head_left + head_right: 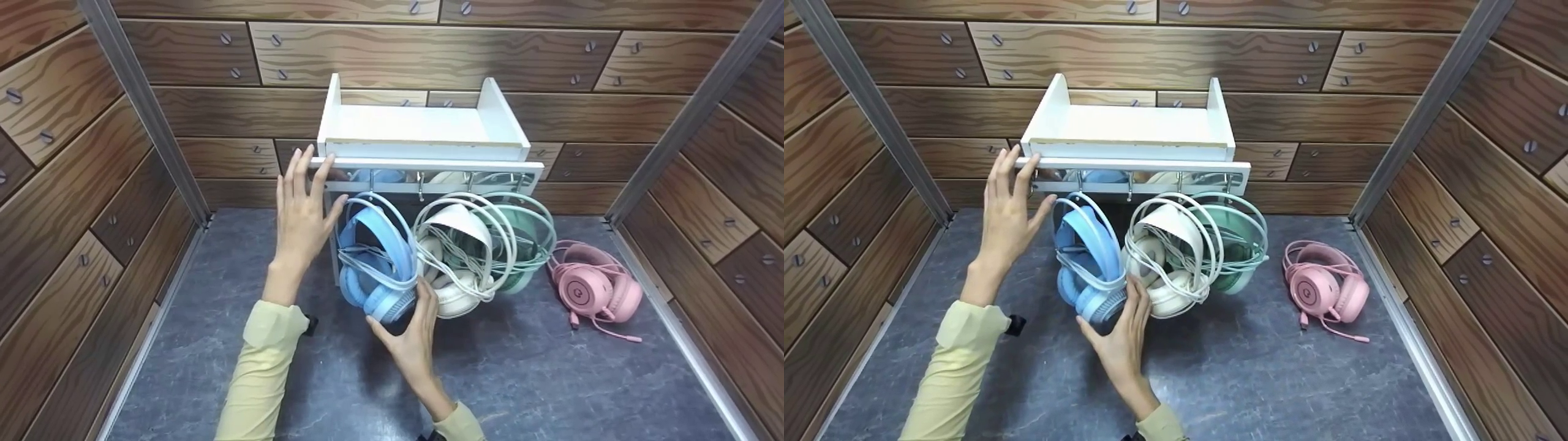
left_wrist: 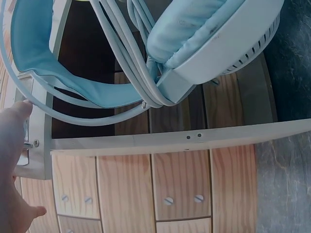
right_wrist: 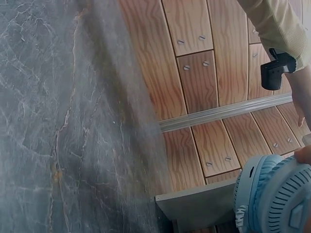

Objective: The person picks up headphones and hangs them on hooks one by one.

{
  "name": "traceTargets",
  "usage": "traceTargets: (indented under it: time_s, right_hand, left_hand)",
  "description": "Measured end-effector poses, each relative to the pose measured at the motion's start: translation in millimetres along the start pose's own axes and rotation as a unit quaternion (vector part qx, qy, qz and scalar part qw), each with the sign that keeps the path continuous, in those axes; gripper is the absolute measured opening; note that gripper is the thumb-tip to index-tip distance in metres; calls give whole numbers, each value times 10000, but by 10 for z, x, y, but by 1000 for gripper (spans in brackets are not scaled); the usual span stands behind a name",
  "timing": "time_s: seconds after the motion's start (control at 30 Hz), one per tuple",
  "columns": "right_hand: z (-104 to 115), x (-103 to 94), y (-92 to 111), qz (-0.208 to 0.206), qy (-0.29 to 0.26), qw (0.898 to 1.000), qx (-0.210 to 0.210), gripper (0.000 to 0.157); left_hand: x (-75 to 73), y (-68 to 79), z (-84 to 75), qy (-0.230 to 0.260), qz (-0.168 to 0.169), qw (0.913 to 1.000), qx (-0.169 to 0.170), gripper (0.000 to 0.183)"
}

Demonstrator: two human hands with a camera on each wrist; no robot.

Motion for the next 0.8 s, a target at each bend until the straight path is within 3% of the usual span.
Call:
traceTargets:
  time_s: [0.37,0.57,0.8]
  right_hand:
    - [124,-147,-92,270,-746,9967,160,79]
    - [543,-327,-234,255,-1068,9934,-340,50]
    - [617,-455,-320,515,-1468,9850,-751,20]
  left_hand:
    - [-2,3,-7,41,-111,9999,29,67]
    - [8,19,-23,56,-77,9999,34,66]
    - [0,7,-4,72,-74,9999,-46,66]
Point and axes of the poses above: each hand's wrist, its own y-axis away from the middle knuckle, its own x-axis out of the palm, z = x × y, the point moved 8 cm from there along -y, towards the middle knuckle, and after that the axes turned 14 degrees about -y, right-handed, at the moved point
